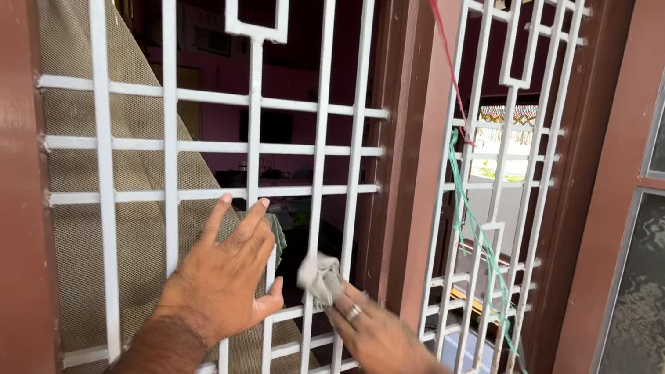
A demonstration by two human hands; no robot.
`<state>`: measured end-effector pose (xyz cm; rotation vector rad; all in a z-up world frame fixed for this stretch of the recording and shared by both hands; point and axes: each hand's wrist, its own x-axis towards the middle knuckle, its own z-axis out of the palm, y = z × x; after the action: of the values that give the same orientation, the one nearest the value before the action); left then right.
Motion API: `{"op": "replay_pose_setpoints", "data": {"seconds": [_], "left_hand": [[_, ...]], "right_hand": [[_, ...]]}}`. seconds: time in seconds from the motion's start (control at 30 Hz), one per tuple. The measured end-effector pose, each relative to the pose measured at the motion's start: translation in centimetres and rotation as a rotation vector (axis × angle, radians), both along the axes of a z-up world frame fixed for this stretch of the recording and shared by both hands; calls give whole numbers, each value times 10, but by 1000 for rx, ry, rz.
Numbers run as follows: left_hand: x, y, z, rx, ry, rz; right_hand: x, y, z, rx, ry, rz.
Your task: The person wipes a white metal window grille and the brown door frame using a cloth.
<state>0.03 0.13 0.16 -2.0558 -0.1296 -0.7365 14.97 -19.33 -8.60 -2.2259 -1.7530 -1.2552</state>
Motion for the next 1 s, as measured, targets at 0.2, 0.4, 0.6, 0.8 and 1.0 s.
{"op": "replay_pose_setpoints", "data": {"seconds": [0.2,0.4,0.6,0.8,1.0], "left_hand": [[0,3,-5,14,27,1],[3,8,-9,21,-68,-69],[4,10,-12,20,-68,-58],[4,10,-12,32,-65,-42],[4,12,-12,43,-65,-51]], "right_hand": [[9,-11,29,172,-131,103],[3,-8,75,191,-14,-332],[3,-3,-4,-18,-113,-311],[18,-1,-11,-154,-113,-446],[7,-29,47,-6,-233,-468]]}}
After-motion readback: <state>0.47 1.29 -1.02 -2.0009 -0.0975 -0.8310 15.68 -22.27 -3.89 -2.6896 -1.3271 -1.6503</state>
